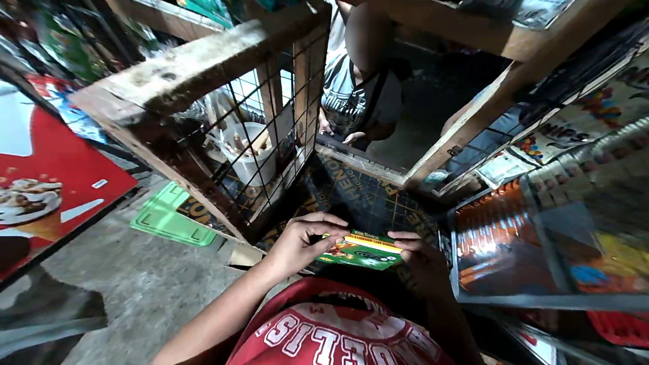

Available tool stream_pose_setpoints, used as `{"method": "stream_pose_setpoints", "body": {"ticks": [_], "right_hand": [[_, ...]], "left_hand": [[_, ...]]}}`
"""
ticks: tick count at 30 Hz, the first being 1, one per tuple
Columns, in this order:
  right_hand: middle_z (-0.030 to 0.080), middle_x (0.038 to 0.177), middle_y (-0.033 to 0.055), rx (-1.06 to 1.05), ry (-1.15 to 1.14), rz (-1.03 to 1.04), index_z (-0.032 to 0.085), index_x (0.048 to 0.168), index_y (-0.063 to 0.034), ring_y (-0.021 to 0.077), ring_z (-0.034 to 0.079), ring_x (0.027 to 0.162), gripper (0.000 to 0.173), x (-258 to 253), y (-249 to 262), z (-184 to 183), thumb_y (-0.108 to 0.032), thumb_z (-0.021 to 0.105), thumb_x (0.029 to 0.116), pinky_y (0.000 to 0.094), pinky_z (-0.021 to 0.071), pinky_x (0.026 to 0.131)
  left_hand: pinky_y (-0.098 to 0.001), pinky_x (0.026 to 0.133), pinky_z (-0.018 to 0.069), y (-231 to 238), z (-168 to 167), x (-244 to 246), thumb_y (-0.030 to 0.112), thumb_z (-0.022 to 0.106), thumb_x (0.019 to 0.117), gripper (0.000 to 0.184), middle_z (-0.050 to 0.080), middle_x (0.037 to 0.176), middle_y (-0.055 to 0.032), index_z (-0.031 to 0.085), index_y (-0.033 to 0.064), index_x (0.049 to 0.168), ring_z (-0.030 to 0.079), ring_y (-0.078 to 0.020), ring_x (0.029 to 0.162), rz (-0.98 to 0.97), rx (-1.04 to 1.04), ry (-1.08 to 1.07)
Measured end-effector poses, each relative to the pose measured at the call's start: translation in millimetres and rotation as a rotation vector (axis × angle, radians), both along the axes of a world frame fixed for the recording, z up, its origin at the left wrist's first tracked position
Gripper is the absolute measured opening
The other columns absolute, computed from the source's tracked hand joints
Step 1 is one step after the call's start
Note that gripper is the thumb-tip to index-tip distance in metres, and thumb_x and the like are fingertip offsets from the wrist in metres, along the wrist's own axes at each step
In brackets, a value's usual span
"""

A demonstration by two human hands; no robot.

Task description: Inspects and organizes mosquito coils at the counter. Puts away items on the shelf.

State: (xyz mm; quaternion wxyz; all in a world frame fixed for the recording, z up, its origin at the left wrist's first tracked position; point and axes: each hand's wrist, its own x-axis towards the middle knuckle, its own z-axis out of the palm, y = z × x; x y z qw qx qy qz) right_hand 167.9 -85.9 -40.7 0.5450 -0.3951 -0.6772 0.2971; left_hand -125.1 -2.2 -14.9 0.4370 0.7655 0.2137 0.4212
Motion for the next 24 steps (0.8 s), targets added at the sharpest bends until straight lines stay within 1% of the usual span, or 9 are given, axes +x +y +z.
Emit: {"method": "stream_pose_setpoints", "body": {"ticks": [4,6,9,12,15,18,20,22,24], "right_hand": [[0.066,0.135,-0.0092,0.112,-0.139,-0.056,0.075,0.118,-0.0239,0.0038,0.059,0.127,0.028,2.0,-1.9,-6.8,-0.035,0.051,0.1073,0.0217,0.0501,0.105],[0.067,0.133,-0.0081,0.204,-0.242,-0.12,0.073,0.117,-0.0221,0.0018,0.058,0.126,0.033,2.4,-1.4,-11.6,-0.039,0.046,0.1089,0.0205,0.0489,0.105],[0.067,0.131,-0.0066,0.25,-0.255,-0.142,0.073,0.116,-0.0201,0.0024,0.059,0.126,0.03,0.9,-1.8,-15.2,-0.037,0.049,0.1083,0.02,0.0494,0.104],[0.067,0.131,-0.0065,0.246,-0.229,-0.14,0.072,0.116,-0.0185,0.0018,0.06,0.123,0.025,-2.5,-2.2,-15.6,-0.033,0.055,0.1062,0.0178,0.0509,0.101],[0.068,0.129,-0.005,0.271,-0.248,-0.171,0.071,0.115,-0.0159,-0.0004,0.062,0.118,0.023,-4.9,-1.1,-17.3,-0.032,0.057,0.1049,0.015,0.0524,0.095],[0.069,0.126,-0.0021,0.235,-0.3,-0.228,0.069,0.12,-0.0153,-0.0043,0.064,0.105,0.025,-8.1,-7.1,-16.2,-0.031,0.061,0.1022,0.0093,0.0515,0.083],[0.072,0.116,0.0019,0.199,-0.323,-0.296,0.069,0.124,-0.0143,-0.0052,0.062,0.087,0.032,-12.5,-12.4,-18.1,-0.029,0.068,0.0956,0.007,0.0483,0.072],[0.072,0.116,0.0024,0.185,-0.345,-0.292,0.066,0.13,-0.0134,-0.0076,0.061,0.084,0.038,-14.4,-14.9,-20.9,-0.027,0.071,0.094,0.0053,0.0476,0.072],[0.072,0.115,0.0042,0.174,-0.367,-0.288,0.064,0.131,-0.0108,-0.0078,0.061,0.084,0.039,-16.9,-16.8,-19.5,-0.024,0.071,0.0942,0.0047,0.0468,0.074]], "left_hand": [[-0.0249,0.101,0.0542,1.8,-5.3,-1.2,0.018,0.066,0.0998,0.02,0.072,0.121,-0.009,0.078,0.0024,0.106,0.066,-0.0094,0.114,-0.007,0.1,0.002],[-0.0251,0.101,0.0541,3.0,-9.5,-1.3,0.017,0.064,0.1011,0.021,0.072,0.121,-0.0102,0.078,0.0019,0.106,0.067,-0.0103,0.114,-0.007,0.156,-0.009],[-0.0263,0.103,0.0531,4.5,-14.6,-1.7,0.018,0.063,0.102,0.021,0.072,0.122,-0.0099,0.078,0.0029,0.107,0.066,-0.0114,0.116,-0.01,0.226,-0.021],[-0.0306,0.104,0.0506,6.0,-19.5,-2.7,0.02,0.062,0.1029,0.022,0.072,0.123,-0.0072,0.078,0.0069,0.109,0.065,-0.0127,0.117,0.02,0.318,0.009],[-0.0308,0.104,0.0506,7.1,-19.8,-3.6,0.021,0.061,0.1034,0.022,0.072,0.123,-0.0061,0.078,0.0087,0.109,0.065,-0.0126,0.117,0.029,0.344,0.024],[-0.0306,0.105,0.0493,6.1,-17.9,-3.8,0.022,0.062,0.1032,0.021,0.072,0.124,-0.0053,0.079,0.0109,0.109,0.064,-0.0126,0.118,0.041,0.359,0.037],[-0.0304,0.106,0.0492,4.4,-17.2,-2.3,0.025,0.063,0.1025,0.024,0.068,0.13,-0.0086,0.075,0.0112,0.119,0.062,-0.0143,0.122,0.072,0.366,0.035],[-0.0298,0.107,0.0498,2.0,-17.1,0.3,0.03,0.068,0.0991,0.045,0.06,0.136,-0.0135,0.06,0.0078,0.138,0.059,-0.0146,0.127,0.12,0.334,0.033],[-0.0324,0.107,0.0502,0.0,-17.7,1.3,0.036,0.074,0.0938,0.069,0.055,0.14,-0.0176,0.046,0.0046,0.148,0.058,-0.0158,0.127,0.17,0.283,0.021]]}}
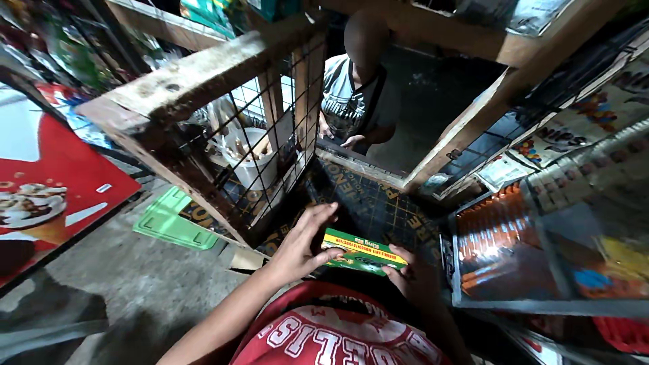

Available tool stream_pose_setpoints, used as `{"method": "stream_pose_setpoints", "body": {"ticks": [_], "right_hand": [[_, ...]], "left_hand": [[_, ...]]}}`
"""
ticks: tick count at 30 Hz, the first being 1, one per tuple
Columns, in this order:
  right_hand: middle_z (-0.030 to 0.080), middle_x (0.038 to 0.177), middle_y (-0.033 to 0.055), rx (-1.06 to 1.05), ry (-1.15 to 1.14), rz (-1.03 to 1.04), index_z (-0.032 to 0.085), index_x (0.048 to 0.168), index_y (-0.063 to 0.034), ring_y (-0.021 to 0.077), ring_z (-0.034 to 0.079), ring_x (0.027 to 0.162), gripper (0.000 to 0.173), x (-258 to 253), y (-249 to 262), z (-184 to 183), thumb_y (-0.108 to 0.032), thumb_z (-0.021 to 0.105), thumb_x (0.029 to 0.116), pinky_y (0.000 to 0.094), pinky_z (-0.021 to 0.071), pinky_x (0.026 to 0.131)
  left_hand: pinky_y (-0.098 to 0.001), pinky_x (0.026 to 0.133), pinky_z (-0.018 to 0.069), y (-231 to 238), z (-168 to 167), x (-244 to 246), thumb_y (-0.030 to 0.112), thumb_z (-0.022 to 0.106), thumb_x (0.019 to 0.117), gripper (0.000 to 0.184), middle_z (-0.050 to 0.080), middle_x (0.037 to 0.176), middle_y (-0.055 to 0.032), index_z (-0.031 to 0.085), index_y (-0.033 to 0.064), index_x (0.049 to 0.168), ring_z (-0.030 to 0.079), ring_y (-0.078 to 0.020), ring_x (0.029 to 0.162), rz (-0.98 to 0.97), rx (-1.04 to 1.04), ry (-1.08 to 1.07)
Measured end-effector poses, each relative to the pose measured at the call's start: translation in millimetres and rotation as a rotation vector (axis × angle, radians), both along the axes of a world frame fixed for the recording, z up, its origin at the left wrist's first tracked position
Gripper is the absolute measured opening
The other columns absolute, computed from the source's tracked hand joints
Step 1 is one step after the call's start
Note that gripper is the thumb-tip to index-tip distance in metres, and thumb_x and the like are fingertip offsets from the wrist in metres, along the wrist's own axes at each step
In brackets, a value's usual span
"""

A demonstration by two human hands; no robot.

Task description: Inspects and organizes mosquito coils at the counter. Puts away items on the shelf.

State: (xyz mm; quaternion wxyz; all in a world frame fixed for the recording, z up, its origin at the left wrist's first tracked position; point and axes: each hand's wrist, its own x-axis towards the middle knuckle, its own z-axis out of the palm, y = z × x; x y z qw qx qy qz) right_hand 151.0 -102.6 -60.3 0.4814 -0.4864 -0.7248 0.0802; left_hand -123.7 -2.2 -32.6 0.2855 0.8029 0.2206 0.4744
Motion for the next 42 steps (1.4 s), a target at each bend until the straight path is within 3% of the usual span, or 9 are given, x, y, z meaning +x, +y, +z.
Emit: {"method": "stream_pose_setpoints", "body": {"ticks": [5,8,11,14,17,26,31,35,42], "right_hand": [[0.072,0.112,0.0095,-0.13,0.007,-0.043,0.066,0.127,-0.0028,-0.0054,0.065,0.094,0.041,-5.6,-10.5,14.1,-0.03,0.066,0.0972,0.0106,0.0516,0.083],[0.071,0.108,0.0115,-0.214,0.033,-0.087,0.066,0.124,0.001,-0.0058,0.062,0.084,0.043,-8.3,-15.6,26.7,-0.029,0.07,0.0933,0.0097,0.0508,0.074],[0.071,0.104,0.0155,-0.229,0.003,-0.083,0.067,0.122,0.0048,-0.0045,0.06,0.076,0.043,-11.0,-18.2,37.2,-0.025,0.071,0.0914,0.0094,0.0484,0.067],[0.071,0.106,0.0164,-0.136,-0.07,-0.065,0.065,0.123,0.0037,-0.0033,0.061,0.082,0.041,-8.0,-16.0,40.5,-0.027,0.069,0.0954,0.0088,0.0477,0.072],[0.07,0.111,0.011,-0.083,-0.07,-0.03,0.064,0.125,-0.0005,-0.0075,0.057,0.082,0.04,-11.1,-11.2,43.2,-0.028,0.069,0.0966,0.0057,0.044,0.07],[0.063,0.129,-0.0122,-0.001,-0.066,0.254,0.058,0.137,-0.0252,-0.0114,0.058,0.11,0.037,-39.7,10.0,55.6,-0.03,0.065,0.1014,0.0068,0.0466,0.092],[0.066,0.122,-0.0062,-0.063,-0.088,0.421,0.062,0.127,-0.0156,-0.0097,0.058,0.108,0.03,-58.8,20.9,57.6,-0.026,0.067,0.0999,0.0078,0.0467,0.091],[0.067,0.125,-0.0126,-0.092,-0.012,0.687,0.064,0.131,-0.0259,-0.006,0.061,0.114,0.031,-69.8,42.6,42.9,-0.033,0.065,0.101,0.0137,0.0514,0.096],[0.066,0.122,-0.0075,-0.091,-0.041,0.842,0.058,0.13,-0.0229,-0.0057,0.061,0.112,0.03,-120.1,46.2,20.1,-0.034,0.062,0.1024,0.0108,0.0495,0.094]], "left_hand": [[-0.0384,0.109,0.0489,-11.2,11.5,-8.8,0.049,0.069,0.0951,0.077,0.044,0.151,-0.0145,0.032,0.0171,0.154,0.051,-0.0197,0.137,0.097,0.165,-0.013],[-0.0362,0.115,0.0413,-20.7,33.5,-19.5,0.065,0.042,0.1015,0.069,0.041,0.156,-0.0096,0.038,0.0199,0.153,0.042,-0.018,0.144,0.015,0.238,-0.058],[-0.0374,0.118,0.0365,-39.5,63.9,-38.9,0.074,0.014,0.0994,0.082,0.041,0.157,-0.0052,0.046,0.0182,0.15,0.038,-0.0174,0.145,-0.41,-0.07,-0.186],[-0.0409,0.107,0.0473,-66.9,82.2,-54.9,0.075,0.012,0.0978,0.093,0.07,0.125,-0.0097,0.07,0.0066,0.122,0.063,-0.0196,0.122,-0.841,-0.287,-0.289],[-0.0431,0.107,0.0427,-69.1,78.1,-64.4,0.07,0.012,0.0991,0.094,0.071,0.117,-0.0136,0.073,0.0009,0.112,0.062,-0.0223,0.117,-1.025,-0.252,-0.191],[-0.0441,0.1,0.0478,-85.5,58.9,-82.5,0.072,0.023,0.0971,0.09,0.072,0.109,-0.0158,0.073,-0.003,0.101,0.066,-0.0234,0.109,-0.972,-0.305,-0.23],[-0.0417,0.097,0.0477,-113.6,52.4,-78.8,0.073,0.022,0.0947,0.09,0.072,0.104,-0.0128,0.073,-0.0011,0.098,0.066,-0.0199,0.103,-0.821,-0.25,-0.223],[-0.0436,0.101,0.0482,-142.4,45.5,-71.9,0.075,0.023,0.0941,0.09,0.072,0.117,-0.013,0.074,0.0015,0.107,0.065,-0.0218,0.114,-0.683,-0.25,-0.21],[-0.0436,0.103,0.0467,-183.1,52.1,-87.0,0.071,0.021,0.0971,0.088,0.072,0.115,-0.0132,0.074,0.0022,0.108,0.065,-0.0221,0.113,-0.454,-0.233,-0.181]]}}
